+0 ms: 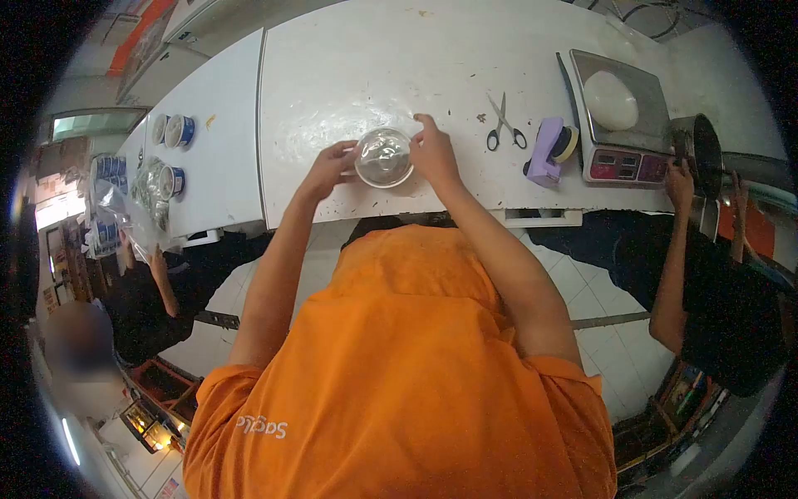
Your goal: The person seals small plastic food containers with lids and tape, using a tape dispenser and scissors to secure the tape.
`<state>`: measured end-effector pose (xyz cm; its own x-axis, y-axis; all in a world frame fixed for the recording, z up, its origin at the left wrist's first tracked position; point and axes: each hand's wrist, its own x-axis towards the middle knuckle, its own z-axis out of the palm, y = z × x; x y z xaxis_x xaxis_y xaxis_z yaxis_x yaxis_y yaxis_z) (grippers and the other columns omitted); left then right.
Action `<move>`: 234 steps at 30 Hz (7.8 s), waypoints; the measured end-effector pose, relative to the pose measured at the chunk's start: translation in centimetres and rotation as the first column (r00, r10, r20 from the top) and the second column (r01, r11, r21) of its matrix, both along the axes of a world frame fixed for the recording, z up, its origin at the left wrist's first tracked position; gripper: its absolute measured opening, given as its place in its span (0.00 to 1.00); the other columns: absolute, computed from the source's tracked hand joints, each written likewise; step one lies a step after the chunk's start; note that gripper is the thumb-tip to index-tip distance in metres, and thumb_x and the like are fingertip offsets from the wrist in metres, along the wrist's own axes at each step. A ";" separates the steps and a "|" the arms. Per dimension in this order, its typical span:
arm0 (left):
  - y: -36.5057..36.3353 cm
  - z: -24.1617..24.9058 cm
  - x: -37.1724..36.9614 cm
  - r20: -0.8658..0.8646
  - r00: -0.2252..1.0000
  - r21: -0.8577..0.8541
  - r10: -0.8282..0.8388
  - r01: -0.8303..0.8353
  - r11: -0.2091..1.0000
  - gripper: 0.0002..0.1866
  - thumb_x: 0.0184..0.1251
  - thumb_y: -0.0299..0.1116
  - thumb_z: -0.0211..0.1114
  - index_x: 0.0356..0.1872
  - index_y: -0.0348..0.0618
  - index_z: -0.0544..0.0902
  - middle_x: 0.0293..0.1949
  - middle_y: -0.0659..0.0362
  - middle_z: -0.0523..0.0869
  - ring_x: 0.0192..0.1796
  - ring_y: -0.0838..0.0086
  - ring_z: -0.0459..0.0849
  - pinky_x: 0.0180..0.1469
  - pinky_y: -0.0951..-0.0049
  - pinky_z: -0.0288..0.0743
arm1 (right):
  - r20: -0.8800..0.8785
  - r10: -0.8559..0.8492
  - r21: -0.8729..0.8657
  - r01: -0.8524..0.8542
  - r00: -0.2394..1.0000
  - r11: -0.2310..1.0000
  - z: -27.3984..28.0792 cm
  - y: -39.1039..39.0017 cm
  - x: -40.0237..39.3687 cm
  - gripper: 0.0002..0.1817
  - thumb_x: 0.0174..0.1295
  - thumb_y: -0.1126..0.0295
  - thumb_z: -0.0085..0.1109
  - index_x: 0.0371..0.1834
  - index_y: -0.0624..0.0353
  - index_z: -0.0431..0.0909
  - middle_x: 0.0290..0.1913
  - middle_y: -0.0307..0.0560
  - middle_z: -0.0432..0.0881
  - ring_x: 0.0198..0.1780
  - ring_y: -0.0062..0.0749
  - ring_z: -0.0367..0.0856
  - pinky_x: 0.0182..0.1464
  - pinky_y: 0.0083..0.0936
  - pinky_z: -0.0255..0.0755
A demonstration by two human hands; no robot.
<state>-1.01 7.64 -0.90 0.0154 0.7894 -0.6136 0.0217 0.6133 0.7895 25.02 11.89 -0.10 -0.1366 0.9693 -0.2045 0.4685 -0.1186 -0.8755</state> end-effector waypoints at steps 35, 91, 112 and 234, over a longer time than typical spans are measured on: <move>-1.0 -0.7 7.2 -0.627 0.777 0.685 -0.054 0.583 0.438 0.56 0.74 0.76 0.53 0.84 0.33 0.61 0.82 0.40 0.65 0.83 0.39 0.63 0.85 0.46 0.58 | 0.281 0.488 0.382 -0.563 0.826 0.733 0.5 -3.2 1.2 0.69 0.54 0.61 0.86 0.89 0.64 0.41 0.87 0.65 0.57 0.88 0.61 0.54 0.89 0.51 0.51; -2.1 2.0 3.7 -0.748 0.626 0.458 -0.222 0.728 0.510 0.61 0.59 0.59 0.84 0.87 0.48 0.58 0.85 0.39 0.57 0.85 0.36 0.56 0.85 0.41 0.57 | -0.206 -0.219 0.064 0.236 0.954 0.970 -1.0 -12.2 14.0 0.39 0.74 0.81 0.59 0.86 0.67 0.53 0.41 0.45 0.92 0.43 0.29 0.89 0.53 0.25 0.81; -6.2 -4.1 8.6 -0.631 0.766 0.678 0.122 0.468 0.567 0.69 0.61 0.52 0.84 0.88 0.34 0.41 0.85 0.31 0.47 0.86 0.35 0.47 0.85 0.40 0.46 | -0.190 0.010 -0.342 -0.076 0.982 0.937 -0.2 -6.7 2.4 0.47 0.71 0.77 0.64 0.88 0.68 0.44 0.35 0.52 0.91 0.33 0.29 0.89 0.40 0.26 0.83; -6.6 1.5 5.7 -0.813 0.571 0.576 0.114 0.760 0.299 0.12 0.63 0.34 0.80 0.46 0.56 0.92 0.44 0.66 0.87 0.52 0.64 0.84 0.58 0.56 0.73 | -0.035 -0.787 0.327 0.751 0.616 0.573 -1.8 -6.7 22.3 0.21 0.72 0.76 0.66 0.67 0.65 0.77 0.51 0.52 0.89 0.50 0.38 0.89 0.52 0.32 0.81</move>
<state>4.72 0.99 0.58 0.4197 0.8192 0.3908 0.7226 -0.5621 0.4024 47.30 5.18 -1.92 0.6924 0.7100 0.1285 0.4068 -0.2371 -0.8822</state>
